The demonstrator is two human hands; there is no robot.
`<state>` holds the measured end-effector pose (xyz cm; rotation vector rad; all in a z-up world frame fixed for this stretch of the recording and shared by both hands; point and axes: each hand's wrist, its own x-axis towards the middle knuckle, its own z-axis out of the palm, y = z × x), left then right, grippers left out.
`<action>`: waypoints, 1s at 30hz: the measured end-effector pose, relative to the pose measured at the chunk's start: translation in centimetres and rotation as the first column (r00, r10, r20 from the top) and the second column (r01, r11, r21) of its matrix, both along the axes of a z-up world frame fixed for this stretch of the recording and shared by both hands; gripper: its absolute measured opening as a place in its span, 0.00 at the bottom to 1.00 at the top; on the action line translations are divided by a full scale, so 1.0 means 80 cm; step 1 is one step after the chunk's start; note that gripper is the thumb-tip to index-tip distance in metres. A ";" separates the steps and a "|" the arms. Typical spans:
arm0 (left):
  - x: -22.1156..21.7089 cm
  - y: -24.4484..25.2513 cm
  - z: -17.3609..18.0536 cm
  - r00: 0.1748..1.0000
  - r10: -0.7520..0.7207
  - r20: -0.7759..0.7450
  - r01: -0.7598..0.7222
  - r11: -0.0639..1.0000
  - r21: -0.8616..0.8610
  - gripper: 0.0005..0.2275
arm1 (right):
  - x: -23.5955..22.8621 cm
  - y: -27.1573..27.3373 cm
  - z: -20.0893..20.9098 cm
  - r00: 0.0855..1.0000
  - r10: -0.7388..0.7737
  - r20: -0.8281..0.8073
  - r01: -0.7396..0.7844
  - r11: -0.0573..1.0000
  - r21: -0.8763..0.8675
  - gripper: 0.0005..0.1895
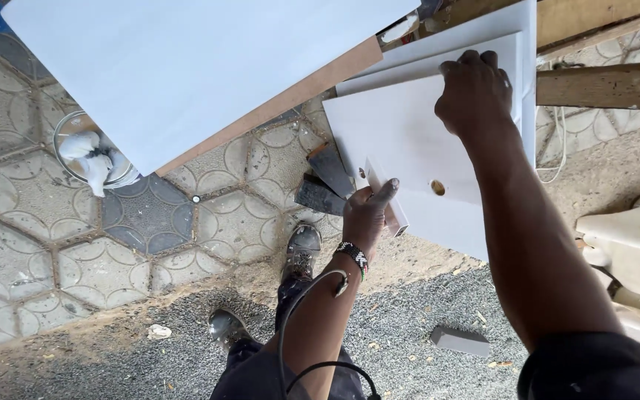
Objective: Mixing paint in a can by adding liquid from a bottle and stirring with a tool
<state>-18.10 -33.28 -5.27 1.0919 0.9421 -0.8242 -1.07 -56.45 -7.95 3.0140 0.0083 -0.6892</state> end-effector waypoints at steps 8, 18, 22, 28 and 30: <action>0.003 0.025 0.016 0.999 0.052 -0.006 -0.052 0.999 -0.017 0.24 | -0.055 0.060 0.019 0.969 -0.220 0.113 0.178 0.938 0.297 0.37; -0.050 0.161 -0.009 0.990 0.134 -0.041 -0.134 0.991 0.001 0.36 | -0.223 0.202 -0.051 0.857 -0.439 -0.271 0.502 0.830 0.243 0.38; -0.080 0.250 -0.048 0.996 -0.022 -0.085 0.032 0.992 0.123 0.38 | -0.292 0.314 -0.065 0.816 -0.433 -0.383 0.551 0.784 0.287 0.34; -0.124 0.443 -0.113 0.975 0.202 -0.094 -0.184 0.967 0.178 0.36 | -0.318 0.535 -0.075 0.768 -0.434 -0.470 0.598 0.748 0.287 0.24; -0.134 0.520 -0.152 0.972 0.226 -0.068 -0.198 0.938 0.283 0.33 | -0.295 0.635 -0.049 0.704 -0.489 -0.516 0.687 0.655 0.316 0.20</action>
